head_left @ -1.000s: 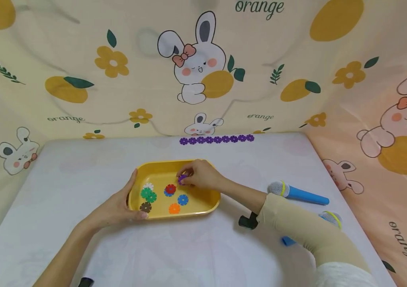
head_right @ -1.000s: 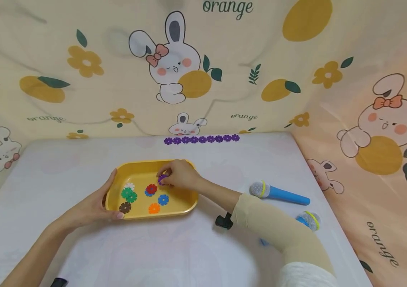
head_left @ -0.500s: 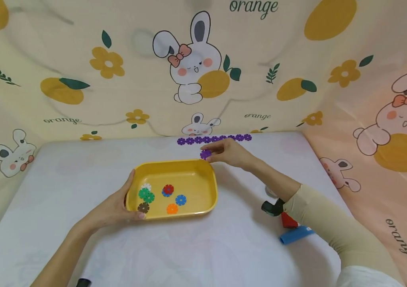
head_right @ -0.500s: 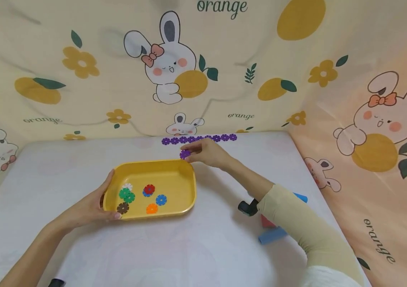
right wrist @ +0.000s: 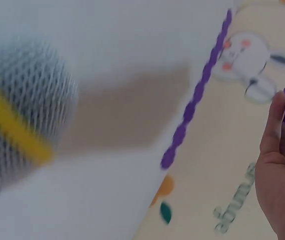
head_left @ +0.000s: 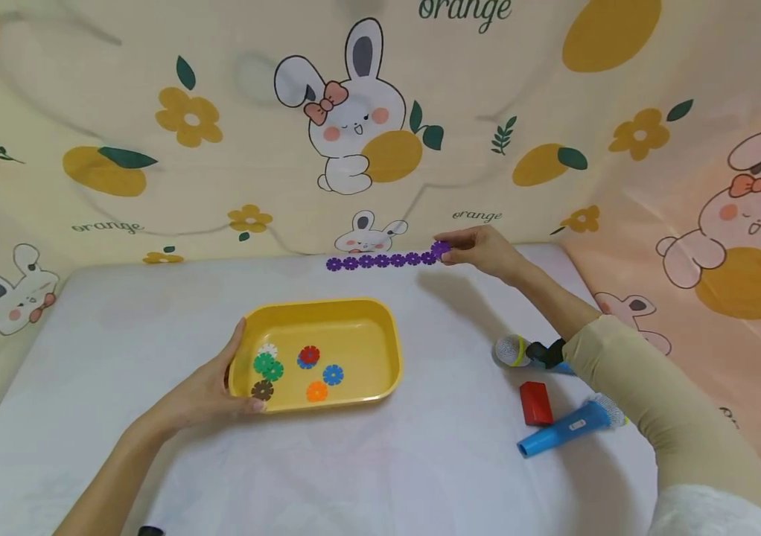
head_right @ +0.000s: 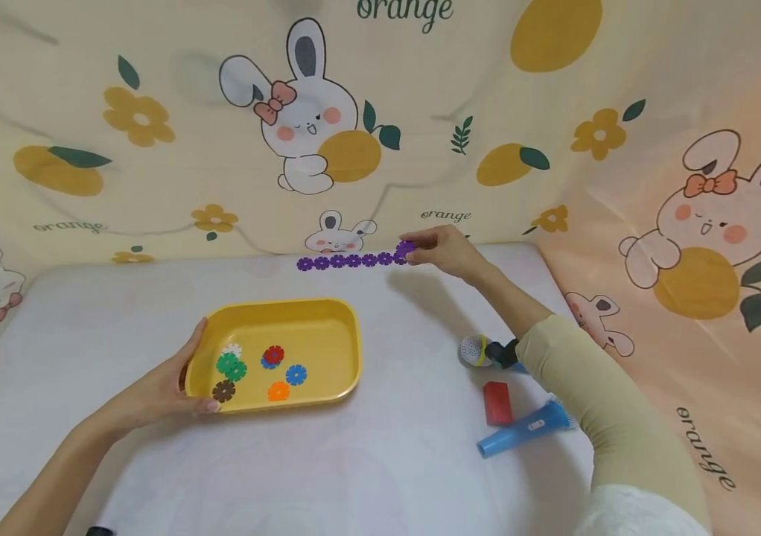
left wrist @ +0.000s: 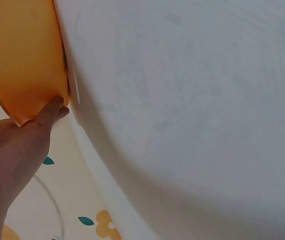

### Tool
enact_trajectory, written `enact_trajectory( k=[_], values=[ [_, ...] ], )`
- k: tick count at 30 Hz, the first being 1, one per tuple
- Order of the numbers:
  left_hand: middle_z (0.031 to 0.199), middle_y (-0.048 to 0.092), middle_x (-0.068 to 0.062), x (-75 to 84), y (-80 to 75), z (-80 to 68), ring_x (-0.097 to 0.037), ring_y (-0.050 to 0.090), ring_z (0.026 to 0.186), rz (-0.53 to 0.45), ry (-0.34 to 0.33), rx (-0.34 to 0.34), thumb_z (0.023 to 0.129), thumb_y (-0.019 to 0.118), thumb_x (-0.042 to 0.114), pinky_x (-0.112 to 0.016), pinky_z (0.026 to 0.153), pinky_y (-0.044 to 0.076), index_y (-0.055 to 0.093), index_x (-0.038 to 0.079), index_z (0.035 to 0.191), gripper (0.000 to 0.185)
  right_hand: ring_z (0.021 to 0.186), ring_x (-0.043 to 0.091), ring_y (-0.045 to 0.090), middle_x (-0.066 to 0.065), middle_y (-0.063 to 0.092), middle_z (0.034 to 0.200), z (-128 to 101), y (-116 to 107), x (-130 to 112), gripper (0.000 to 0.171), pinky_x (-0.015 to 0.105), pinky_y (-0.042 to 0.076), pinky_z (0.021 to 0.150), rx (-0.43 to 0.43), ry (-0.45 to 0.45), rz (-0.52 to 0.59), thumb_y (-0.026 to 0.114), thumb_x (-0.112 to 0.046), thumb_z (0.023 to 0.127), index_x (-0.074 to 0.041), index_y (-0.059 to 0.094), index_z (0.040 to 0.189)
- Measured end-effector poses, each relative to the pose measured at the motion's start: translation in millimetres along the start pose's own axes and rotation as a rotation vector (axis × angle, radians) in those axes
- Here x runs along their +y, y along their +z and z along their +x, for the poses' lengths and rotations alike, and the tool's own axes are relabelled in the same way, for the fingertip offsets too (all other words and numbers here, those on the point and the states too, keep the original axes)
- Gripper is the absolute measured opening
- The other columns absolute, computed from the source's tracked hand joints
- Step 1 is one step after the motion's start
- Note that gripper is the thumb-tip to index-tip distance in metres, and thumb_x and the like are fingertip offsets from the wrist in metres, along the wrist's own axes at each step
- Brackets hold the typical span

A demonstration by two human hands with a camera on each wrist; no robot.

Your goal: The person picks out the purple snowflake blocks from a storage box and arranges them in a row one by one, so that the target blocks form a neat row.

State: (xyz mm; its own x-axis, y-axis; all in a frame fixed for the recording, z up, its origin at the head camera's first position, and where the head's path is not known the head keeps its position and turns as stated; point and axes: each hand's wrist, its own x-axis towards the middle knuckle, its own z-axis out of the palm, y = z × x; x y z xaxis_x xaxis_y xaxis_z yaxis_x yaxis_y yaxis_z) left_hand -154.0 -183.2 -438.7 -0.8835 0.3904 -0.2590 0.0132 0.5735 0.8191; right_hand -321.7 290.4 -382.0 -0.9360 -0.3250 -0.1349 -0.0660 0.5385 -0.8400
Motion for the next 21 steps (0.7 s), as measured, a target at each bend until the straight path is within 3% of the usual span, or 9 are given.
enact_trajectory(
  k=[5,10,17,21],
  values=[
    [0.165,0.001,-0.020,-1.9,-0.9,-1.6,-0.043,0.025,0.142,-0.004,-0.017,0.001,0.074,0.088,0.035,-0.061,0.114,0.024,-0.015,0.025,0.158,0.133,0.097,0.023,0.069,0.017,0.070,0.118,6.8,-16.4,14.0,0.044,0.018,0.054,0.084,0.024,-0.013,0.009,0.069,-0.013,0.094,-0.001,0.060,0.135],
    [0.165,0.003,-0.022,-1.2,-2.7,-1.5,-0.042,0.030,0.140,0.003,-0.012,0.004,0.074,0.088,0.035,-0.060,0.113,0.027,-0.014,0.024,0.158,0.133,0.099,0.017,0.068,0.020,0.066,0.126,10.7,-30.2,28.7,0.043,0.015,0.053,0.084,0.037,-0.015,-0.031,0.067,-0.013,0.096,0.000,0.059,0.136],
    [0.164,0.005,-0.023,-2.1,-3.4,-2.0,-0.040,0.034,0.137,-0.003,0.007,0.006,0.074,0.088,0.034,-0.060,0.113,0.028,-0.013,0.020,0.159,0.133,0.106,0.018,0.065,0.018,0.064,0.130,22.2,-46.5,63.7,0.045,0.025,0.051,0.094,0.060,0.067,-0.091,0.070,-0.020,0.094,-0.006,0.061,0.136],
    [0.164,0.007,-0.022,-4.1,-0.7,0.1,-0.040,0.034,0.136,-0.004,0.003,0.007,0.073,0.088,0.034,-0.060,0.114,0.026,-0.011,0.021,0.159,0.132,0.097,0.015,0.067,0.018,0.067,0.122,25.4,-54.4,82.6,0.046,0.029,0.055,0.091,0.079,0.102,-0.063,0.072,-0.017,0.092,-0.002,0.062,0.134]
  ],
)
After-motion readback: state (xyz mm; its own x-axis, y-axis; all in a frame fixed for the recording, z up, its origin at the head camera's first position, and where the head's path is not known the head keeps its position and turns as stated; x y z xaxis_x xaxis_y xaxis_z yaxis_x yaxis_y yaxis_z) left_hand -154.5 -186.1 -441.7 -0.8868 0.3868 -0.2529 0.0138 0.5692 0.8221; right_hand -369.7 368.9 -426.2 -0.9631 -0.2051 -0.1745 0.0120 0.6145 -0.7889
